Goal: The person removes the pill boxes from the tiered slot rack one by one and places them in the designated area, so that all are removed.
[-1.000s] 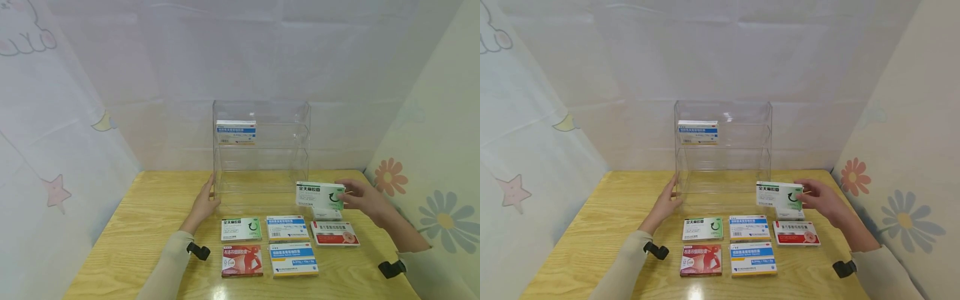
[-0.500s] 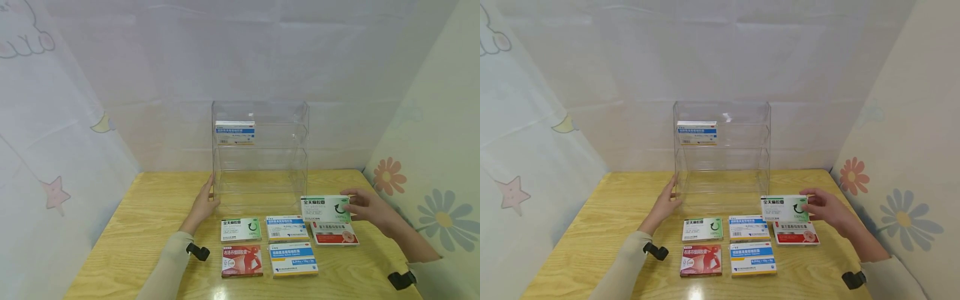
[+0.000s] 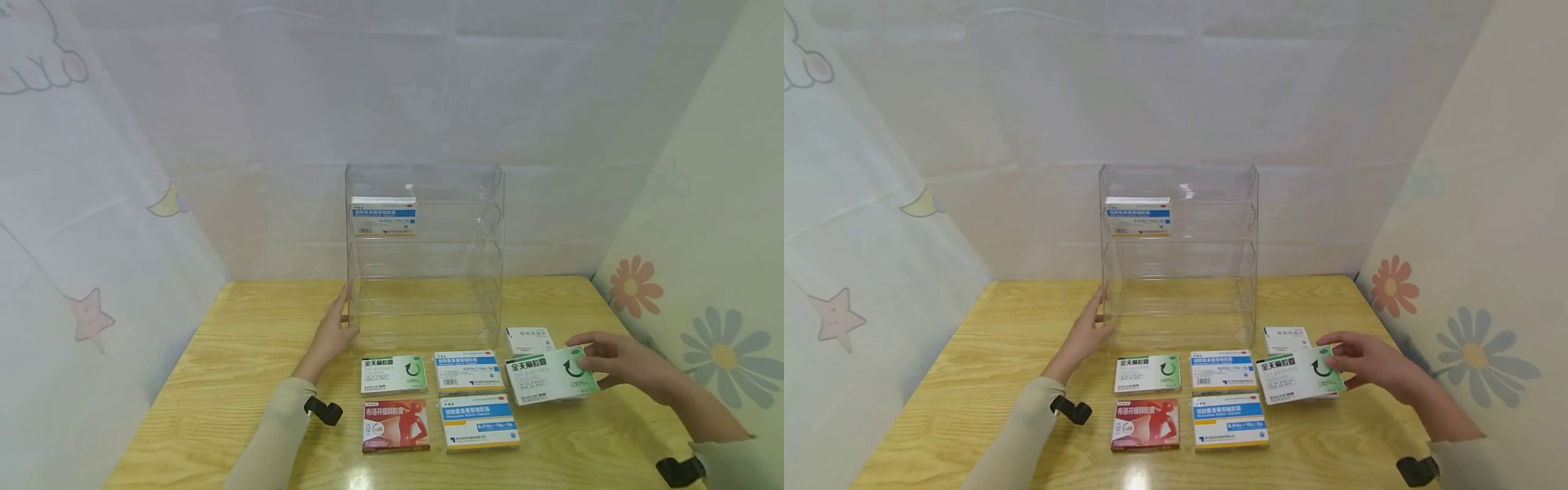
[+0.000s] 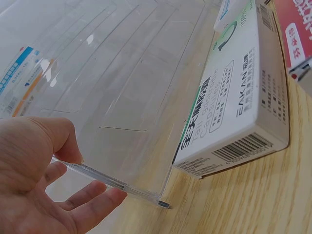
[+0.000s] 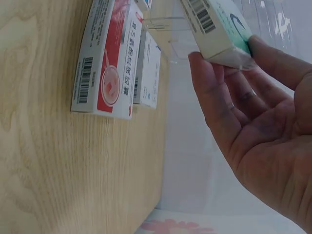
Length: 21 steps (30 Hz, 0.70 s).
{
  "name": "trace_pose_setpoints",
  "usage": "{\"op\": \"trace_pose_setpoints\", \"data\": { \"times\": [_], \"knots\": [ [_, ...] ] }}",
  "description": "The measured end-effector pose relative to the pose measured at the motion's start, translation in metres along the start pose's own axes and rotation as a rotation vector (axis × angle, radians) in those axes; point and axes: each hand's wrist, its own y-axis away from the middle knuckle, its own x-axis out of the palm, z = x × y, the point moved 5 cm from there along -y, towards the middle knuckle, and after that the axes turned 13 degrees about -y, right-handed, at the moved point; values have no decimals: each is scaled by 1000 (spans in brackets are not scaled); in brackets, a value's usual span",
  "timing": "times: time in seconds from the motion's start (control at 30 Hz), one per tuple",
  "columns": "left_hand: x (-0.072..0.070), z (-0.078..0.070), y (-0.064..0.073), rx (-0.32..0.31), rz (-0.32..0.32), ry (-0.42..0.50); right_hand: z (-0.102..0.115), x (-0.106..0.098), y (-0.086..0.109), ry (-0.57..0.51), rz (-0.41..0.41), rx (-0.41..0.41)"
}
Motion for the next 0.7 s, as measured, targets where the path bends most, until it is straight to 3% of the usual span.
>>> {"op": "trace_pose_setpoints", "data": {
  "times": [0.2,0.5,0.7],
  "knots": [
    [0,2,-1,-8,-3,-13,-13,-2,8,-60,104,43],
    [1,2,-1,4,-6,-6,-32,-7,19,-108,89,111],
    [0,2,-1,-2,-2,-2,-46,-5,24,-177,128,99]
  ]
}}
